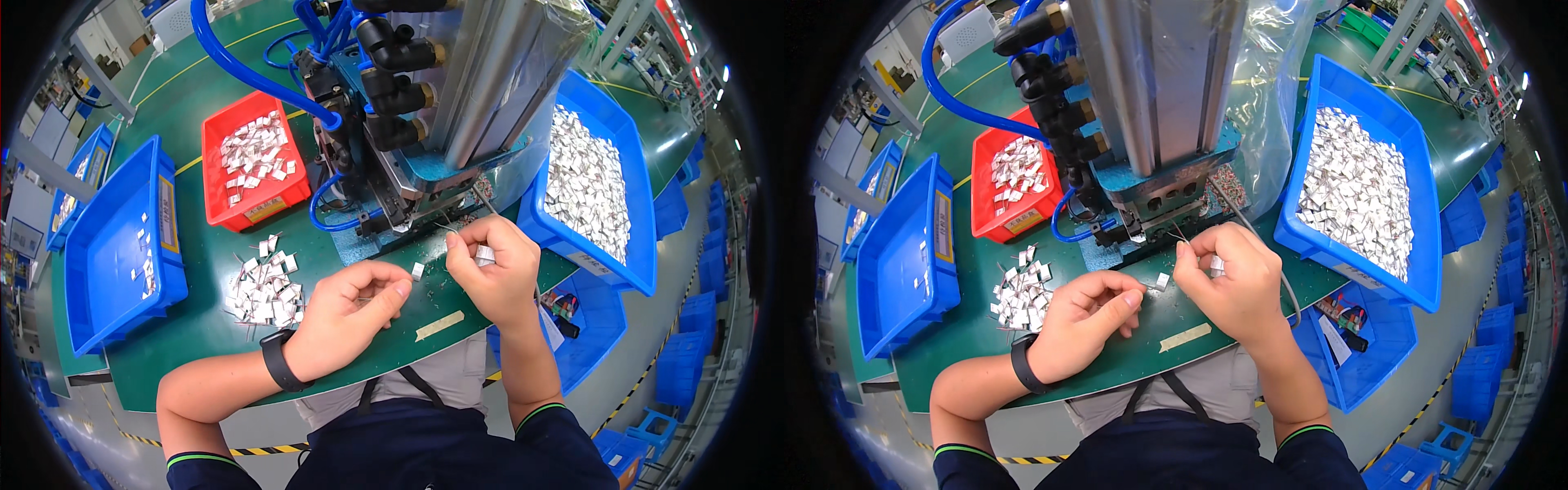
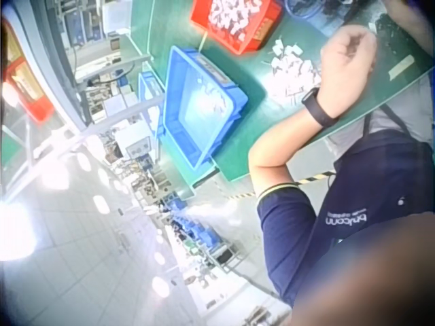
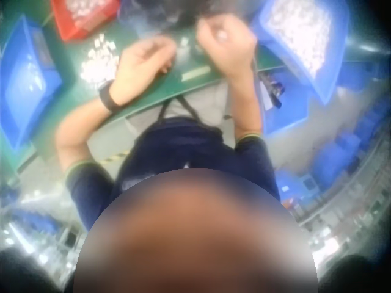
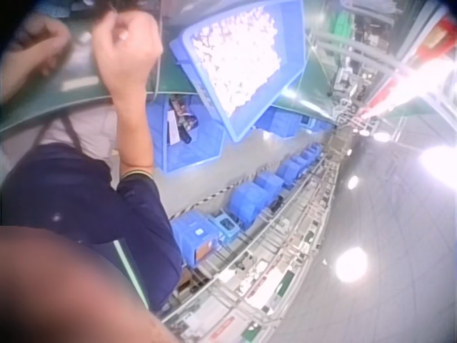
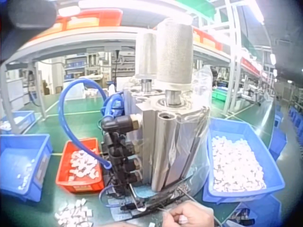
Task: The person assembles small electronic components by hand at a factory workstation. They pick up white rectangular parts and thin metal wires, insert the wires into the parts, and place the assembled units into a red bin. The person also uses a machine to process the components, repeatedly inserting and removing them from a fixture.
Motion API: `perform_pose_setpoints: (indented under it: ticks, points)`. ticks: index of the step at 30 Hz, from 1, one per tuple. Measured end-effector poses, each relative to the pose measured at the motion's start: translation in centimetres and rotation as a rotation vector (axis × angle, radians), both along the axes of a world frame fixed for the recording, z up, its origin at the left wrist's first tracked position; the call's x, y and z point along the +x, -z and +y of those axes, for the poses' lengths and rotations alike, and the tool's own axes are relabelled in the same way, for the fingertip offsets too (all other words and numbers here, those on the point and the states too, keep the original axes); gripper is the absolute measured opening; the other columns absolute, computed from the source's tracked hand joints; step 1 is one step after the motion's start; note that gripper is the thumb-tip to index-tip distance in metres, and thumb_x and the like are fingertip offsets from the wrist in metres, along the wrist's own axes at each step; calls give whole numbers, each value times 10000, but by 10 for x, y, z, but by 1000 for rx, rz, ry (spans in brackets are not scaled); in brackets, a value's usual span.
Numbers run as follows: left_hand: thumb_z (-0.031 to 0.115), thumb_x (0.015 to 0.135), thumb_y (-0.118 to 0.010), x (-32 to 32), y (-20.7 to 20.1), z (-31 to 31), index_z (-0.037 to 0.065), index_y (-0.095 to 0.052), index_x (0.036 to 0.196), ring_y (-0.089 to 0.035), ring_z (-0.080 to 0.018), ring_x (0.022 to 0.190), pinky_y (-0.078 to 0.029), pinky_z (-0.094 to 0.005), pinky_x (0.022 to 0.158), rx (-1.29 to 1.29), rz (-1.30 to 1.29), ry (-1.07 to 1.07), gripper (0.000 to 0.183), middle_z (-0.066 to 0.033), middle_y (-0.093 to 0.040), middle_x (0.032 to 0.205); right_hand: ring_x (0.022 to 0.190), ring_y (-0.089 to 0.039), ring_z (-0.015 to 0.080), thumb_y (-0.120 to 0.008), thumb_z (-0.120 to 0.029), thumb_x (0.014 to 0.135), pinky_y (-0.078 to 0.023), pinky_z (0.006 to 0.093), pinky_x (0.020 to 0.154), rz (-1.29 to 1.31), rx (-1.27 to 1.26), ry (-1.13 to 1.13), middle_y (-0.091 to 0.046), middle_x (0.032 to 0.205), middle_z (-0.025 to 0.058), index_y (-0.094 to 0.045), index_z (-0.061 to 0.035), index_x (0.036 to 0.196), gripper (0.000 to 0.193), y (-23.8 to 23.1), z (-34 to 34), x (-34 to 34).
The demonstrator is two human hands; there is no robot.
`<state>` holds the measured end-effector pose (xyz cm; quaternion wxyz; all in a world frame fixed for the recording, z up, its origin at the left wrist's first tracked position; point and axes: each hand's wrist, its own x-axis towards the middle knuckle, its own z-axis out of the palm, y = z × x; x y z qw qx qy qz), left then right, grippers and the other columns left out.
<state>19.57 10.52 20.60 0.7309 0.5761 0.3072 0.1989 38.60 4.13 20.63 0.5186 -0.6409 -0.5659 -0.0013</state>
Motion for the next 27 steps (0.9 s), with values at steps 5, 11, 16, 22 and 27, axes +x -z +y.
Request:
perform_pose_setpoints:
  ticks: [5,11,16,22,27]
  points:
    - [132,940,-606,3,-2,0,-11,-605,1073,-580,-88,724,-480,-225,638,6,-12,-10,196,-43,-624,854,557,-581,193,-735,-18,716,-453,296,503,-47,42,10,-592,650,65,-590,-30,701,146,3,5,-1]
    - [142,939,-614,2,-1,0,-8,-606,1050,-582,-92,732,-484,-230,643,8,-3,-8,186,-40,-620,870,564,-582,212,-736,-16,715,-458,313,505,-112,77,42,-592,657,73,-589,-25,714,147,4,10,-1]
    - [141,939,-614,1,2,0,-7,-607,1038,-584,-92,737,-487,-231,646,5,-1,-2,178,-36,-617,871,566,-589,220,-737,-17,710,-468,318,509,-123,86,47,-599,661,75,-589,-24,712,148,7,11,0]
    - [142,939,-615,2,2,-1,-8,-608,1033,-584,-92,734,-488,-231,647,-3,-5,-1,177,-35,-617,858,565,-593,222,-740,-26,704,-476,322,512,-115,82,66,-603,659,72,-587,-28,700,153,6,13,-1]
    - [142,937,-616,1,2,0,-9,-607,1029,-583,-92,731,-488,-230,648,9,3,4,177,-36,-617,843,562,-592,222,-741,-31,700,-471,322,507,-116,73,77,-604,657,67,-588,-32,693,153,7,13,-1]
